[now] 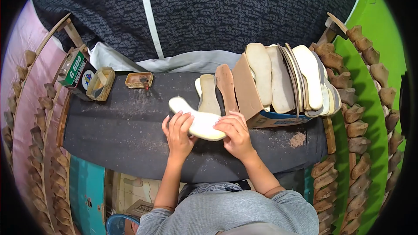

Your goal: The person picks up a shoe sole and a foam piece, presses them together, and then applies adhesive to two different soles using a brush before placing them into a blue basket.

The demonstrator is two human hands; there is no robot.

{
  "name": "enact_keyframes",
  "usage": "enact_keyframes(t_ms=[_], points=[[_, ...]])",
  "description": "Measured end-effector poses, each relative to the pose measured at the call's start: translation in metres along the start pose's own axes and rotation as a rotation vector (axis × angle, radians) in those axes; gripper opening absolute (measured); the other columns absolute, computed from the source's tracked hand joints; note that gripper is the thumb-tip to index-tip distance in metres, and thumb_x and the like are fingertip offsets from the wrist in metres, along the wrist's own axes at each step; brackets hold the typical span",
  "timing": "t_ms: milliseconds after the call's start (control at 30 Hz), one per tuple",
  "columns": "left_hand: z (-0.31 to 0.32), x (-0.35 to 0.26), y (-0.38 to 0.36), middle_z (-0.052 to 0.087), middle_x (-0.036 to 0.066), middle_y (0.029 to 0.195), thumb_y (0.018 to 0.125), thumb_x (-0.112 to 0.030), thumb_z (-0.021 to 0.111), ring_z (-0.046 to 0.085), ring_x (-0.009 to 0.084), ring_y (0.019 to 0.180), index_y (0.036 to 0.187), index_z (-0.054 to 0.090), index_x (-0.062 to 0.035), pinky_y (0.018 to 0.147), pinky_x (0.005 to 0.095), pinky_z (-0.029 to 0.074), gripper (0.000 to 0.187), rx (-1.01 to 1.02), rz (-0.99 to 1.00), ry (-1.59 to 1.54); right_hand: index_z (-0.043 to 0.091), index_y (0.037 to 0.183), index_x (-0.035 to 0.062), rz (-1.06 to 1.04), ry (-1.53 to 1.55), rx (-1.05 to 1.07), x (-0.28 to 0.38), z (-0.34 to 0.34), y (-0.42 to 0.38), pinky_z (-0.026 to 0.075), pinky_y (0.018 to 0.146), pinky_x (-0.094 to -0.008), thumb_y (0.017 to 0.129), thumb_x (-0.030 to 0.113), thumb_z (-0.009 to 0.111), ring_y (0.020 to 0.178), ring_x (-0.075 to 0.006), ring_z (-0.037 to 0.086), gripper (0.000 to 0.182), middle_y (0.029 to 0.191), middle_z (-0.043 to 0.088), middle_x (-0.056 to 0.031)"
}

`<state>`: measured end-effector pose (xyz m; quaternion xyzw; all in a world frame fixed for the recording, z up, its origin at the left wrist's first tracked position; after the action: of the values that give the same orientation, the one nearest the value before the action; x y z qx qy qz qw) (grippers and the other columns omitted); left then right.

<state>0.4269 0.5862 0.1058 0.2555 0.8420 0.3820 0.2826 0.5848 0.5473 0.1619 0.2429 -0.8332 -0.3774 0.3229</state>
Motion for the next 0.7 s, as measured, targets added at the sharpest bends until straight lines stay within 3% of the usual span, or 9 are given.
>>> enact_keyframes(t_ms=[100, 267, 500, 600, 667, 700], points=[[-0.012, -0.003, -0.022, 0.053, 0.009, 0.118, 0.068, -0.013, 0.074, 0.053, 0.0298, 0.109, 0.128, 0.028, -0.0198, 0.096, 0.0535, 0.030, 0.076, -0.150, 0.047, -0.019, 0.063, 0.094, 0.0084, -0.024, 0.169, 0.058, 0.010, 0.006, -0.005, 0.044, 0.092, -0.0447, 0.058, -0.012, 0.064, 0.092, -0.0228, 0.060, 0.041, 0.091, 0.061, -0.0038], [-0.028, 0.004, -0.047, 0.053, 0.012, 0.106, 0.073, -0.011, 0.068, 0.055, 0.0314, 0.091, 0.123, 0.032, -0.0156, 0.082, 0.0510, 0.037, 0.061, -0.278, 0.055, -0.031, 0.062, 0.090, 0.0038, -0.048, 0.376, 0.101, 0.027, 0.022, -0.009, 0.051, 0.083, -0.0405, 0.058, -0.018, 0.061, 0.086, -0.0257, 0.064, 0.039, 0.087, 0.062, -0.0092], [-0.064, 0.033, -0.051, 0.057, 0.012, 0.091, 0.069, -0.007, 0.073, 0.058, 0.0294, 0.075, 0.120, 0.033, -0.0134, 0.065, 0.0414, 0.044, 0.065, -0.209, 0.066, -0.068, 0.058, 0.094, 0.0031, 0.053, 0.500, 0.148, 0.043, 0.055, 0.007, 0.052, 0.077, -0.0338, 0.065, -0.015, 0.065, 0.084, -0.0257, 0.064, 0.034, 0.088, 0.063, -0.0106], [-0.080, 0.055, -0.049, 0.059, 0.011, 0.090, 0.065, -0.013, 0.081, 0.060, 0.0286, 0.073, 0.122, 0.034, -0.0130, 0.061, 0.0390, 0.047, 0.073, -0.151, 0.053, -0.108, 0.058, 0.101, 0.0041, 0.062, 0.543, 0.128, 0.051, 0.081, 0.017, 0.051, 0.071, -0.0319, 0.073, -0.010, 0.066, 0.083, -0.0255, 0.062, 0.032, 0.093, 0.062, -0.0117], [-0.080, 0.086, -0.051, 0.061, 0.012, 0.095, 0.062, -0.020, 0.086, 0.063, 0.0305, 0.077, 0.126, 0.035, -0.0126, 0.064, 0.0391, 0.050, 0.082, 0.038, -0.116, -0.228, 0.057, 0.104, 0.0029, 0.198, 0.626, 0.084, 0.048, 0.105, 0.023, 0.050, 0.072, -0.0304, 0.076, -0.004, 0.067, 0.085, -0.0250, 0.063, 0.030, 0.096, 0.063, -0.0124], [-0.081, 0.102, -0.053, 0.061, 0.015, 0.106, 0.064, -0.025, 0.086, 0.064, 0.0318, 0.087, 0.130, 0.037, -0.0101, 0.073, 0.0387, 0.053, 0.084, 0.138, -0.259, -0.379, 0.057, 0.108, 0.0025, 0.243, 0.672, 0.085, 0.045, 0.121, 0.024, 0.050, 0.075, -0.0294, 0.079, 0.000, 0.066, 0.089, -0.0216, 0.062, 0.030, 0.102, 0.063, -0.0115]])
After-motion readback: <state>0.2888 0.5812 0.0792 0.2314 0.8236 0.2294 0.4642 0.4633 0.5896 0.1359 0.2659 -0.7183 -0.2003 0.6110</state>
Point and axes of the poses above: each hand's wrist, its own y-axis towards the middle knuckle, its own z-axis out of the palm, x = y × z, the point moved 7 cm from there along y, towards the middle knuckle
